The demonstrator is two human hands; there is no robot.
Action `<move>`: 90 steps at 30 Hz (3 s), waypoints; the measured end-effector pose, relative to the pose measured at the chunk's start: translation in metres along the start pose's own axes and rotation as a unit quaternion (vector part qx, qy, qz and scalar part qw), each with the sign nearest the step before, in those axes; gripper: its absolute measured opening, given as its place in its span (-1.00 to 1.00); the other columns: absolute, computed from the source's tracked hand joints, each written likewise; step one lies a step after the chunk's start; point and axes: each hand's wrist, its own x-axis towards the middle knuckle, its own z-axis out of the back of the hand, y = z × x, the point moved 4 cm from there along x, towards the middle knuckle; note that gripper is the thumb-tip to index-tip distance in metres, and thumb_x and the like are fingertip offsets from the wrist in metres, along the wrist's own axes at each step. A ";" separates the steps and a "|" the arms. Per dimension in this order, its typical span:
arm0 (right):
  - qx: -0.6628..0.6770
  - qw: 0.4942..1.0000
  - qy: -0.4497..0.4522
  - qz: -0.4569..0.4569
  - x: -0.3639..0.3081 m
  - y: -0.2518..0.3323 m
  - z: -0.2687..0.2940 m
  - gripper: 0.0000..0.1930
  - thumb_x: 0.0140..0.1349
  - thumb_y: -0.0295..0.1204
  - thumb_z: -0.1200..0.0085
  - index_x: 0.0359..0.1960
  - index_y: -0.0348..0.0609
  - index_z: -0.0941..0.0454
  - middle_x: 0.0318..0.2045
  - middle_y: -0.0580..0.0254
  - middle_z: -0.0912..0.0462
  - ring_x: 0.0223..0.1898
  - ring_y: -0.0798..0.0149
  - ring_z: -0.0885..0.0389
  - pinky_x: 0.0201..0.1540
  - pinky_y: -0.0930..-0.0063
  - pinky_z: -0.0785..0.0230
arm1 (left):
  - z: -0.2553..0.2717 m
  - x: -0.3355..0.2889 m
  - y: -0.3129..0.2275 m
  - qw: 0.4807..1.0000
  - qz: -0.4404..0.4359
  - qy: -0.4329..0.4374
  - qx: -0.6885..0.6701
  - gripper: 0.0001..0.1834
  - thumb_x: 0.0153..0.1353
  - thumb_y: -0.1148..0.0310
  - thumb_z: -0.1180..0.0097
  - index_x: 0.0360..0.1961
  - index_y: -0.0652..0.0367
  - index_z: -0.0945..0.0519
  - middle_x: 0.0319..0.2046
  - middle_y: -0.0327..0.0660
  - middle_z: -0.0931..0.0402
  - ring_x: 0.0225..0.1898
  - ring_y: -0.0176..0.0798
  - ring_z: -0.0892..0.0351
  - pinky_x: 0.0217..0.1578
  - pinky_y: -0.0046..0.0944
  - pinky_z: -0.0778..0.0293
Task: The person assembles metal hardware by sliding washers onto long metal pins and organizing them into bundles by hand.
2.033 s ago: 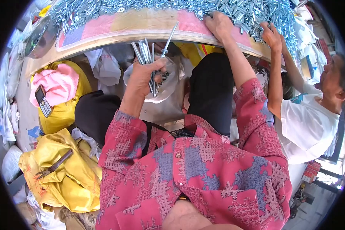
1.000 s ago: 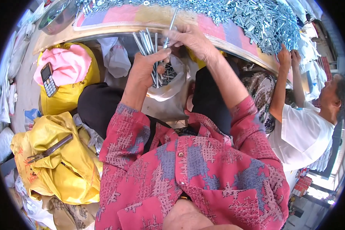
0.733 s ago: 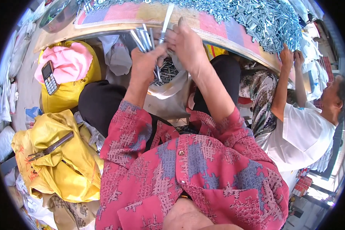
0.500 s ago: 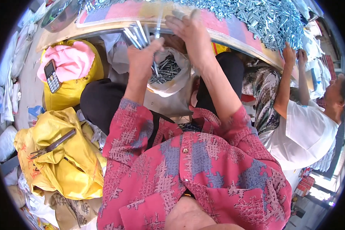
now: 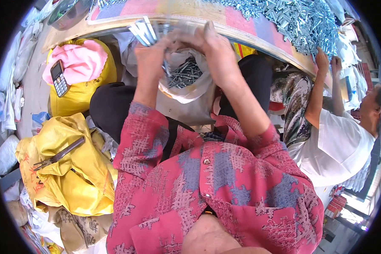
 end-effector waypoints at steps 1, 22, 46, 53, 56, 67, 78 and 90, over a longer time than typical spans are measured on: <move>0.001 1.000 0.002 0.002 -0.001 0.012 -0.003 -0.50 0.43 -0.10 0.30 -0.03 -0.33 -0.51 -0.14 0.13 -0.62 -0.06 0.36 -0.52 0.11 0.41 -0.32 | 0.008 0.006 0.002 0.996 0.036 -0.002 -0.076 -0.87 0.04 0.50 -0.27 -0.37 0.30 -0.61 -0.58 -0.23 -0.56 -0.70 -0.48 -0.39 -0.71 -0.49 -0.25; 0.120 0.983 -0.040 -0.131 -0.007 -0.068 0.015 -0.74 0.24 -0.34 -0.11 -0.16 -0.28 -0.58 -0.34 0.28 -0.65 -0.35 0.46 -0.58 -0.32 0.55 -0.40 | -0.019 -0.020 0.023 0.954 0.191 0.214 0.090 -0.73 0.06 0.25 -0.32 -0.35 0.25 -0.62 -0.52 -0.26 -0.56 -0.63 -0.48 -0.41 -0.68 -0.47 -0.18; -0.613 0.691 -0.340 -0.177 -0.001 -0.080 0.339 -0.67 0.01 -0.25 -0.03 -0.34 -0.31 -0.57 -0.36 -0.22 -0.63 -0.28 -0.19 -0.61 -0.19 0.09 -0.43 | -0.088 -0.041 0.034 0.911 0.319 0.262 -0.027 -0.80 0.16 0.36 -0.18 -0.36 0.32 -0.55 -0.65 -0.24 -0.46 -0.74 -0.48 -0.30 -0.76 -0.53 -0.15; -0.120 0.961 -0.245 -0.036 -0.001 -0.062 0.270 -0.86 0.14 -0.42 -0.07 -0.40 -0.19 -0.65 -0.49 0.21 -0.65 -0.47 0.42 -0.56 -0.40 0.59 -0.36 | -0.084 -0.035 0.029 0.926 0.277 0.256 -0.026 -0.77 0.16 0.33 -0.17 -0.30 0.31 -0.56 -0.60 -0.23 -0.51 -0.75 -0.49 -0.27 -0.74 -0.50 -0.15; 0.046 0.976 -0.200 -0.073 0.010 -0.054 0.217 -0.81 0.29 -0.37 -0.05 -0.26 -0.23 -0.65 -0.55 0.43 -0.53 -0.56 0.59 -0.30 -0.47 0.73 -0.13 | -0.076 -0.032 0.032 0.932 0.266 0.243 -0.029 -0.78 0.14 0.31 -0.18 -0.33 0.28 -0.57 -0.59 -0.25 -0.51 -0.73 -0.50 -0.27 -0.73 -0.51 -0.17; -0.102 0.992 -0.053 -0.057 0.037 -0.048 0.127 -0.73 0.32 -0.24 -0.02 -0.27 -0.19 -0.62 -0.63 0.56 -0.34 -0.58 0.62 -0.16 -0.51 0.67 0.01 | -0.049 -0.035 0.029 0.926 0.279 0.251 -0.046 -0.76 0.12 0.27 -0.22 -0.41 0.26 -0.57 -0.68 -0.32 -0.41 -0.75 -0.52 -0.22 -0.74 -0.49 -0.10; 0.363 0.913 0.104 -0.155 0.035 -0.053 0.043 -0.71 0.30 -0.31 -0.07 -0.09 -0.29 -0.56 -0.39 0.25 -0.62 -0.52 0.56 -0.43 -0.51 0.75 -0.22 | -0.029 -0.027 0.020 0.947 0.234 0.166 -0.147 -0.77 0.13 0.31 -0.24 -0.40 0.30 -0.57 -0.67 -0.29 -0.43 -0.76 -0.51 -0.24 -0.75 -0.51 -0.11; 0.037 0.992 -0.116 -0.020 0.060 -0.036 0.082 -0.77 0.33 -0.33 -0.01 -0.16 -0.22 -0.60 -0.43 0.36 -0.60 -0.51 0.57 -0.38 -0.39 0.66 -0.29 | -0.019 -0.028 0.017 0.963 0.234 0.112 -0.071 -0.80 0.12 0.35 -0.23 -0.43 0.31 -0.58 -0.70 -0.30 -0.43 -0.77 -0.52 -0.23 -0.75 -0.50 -0.08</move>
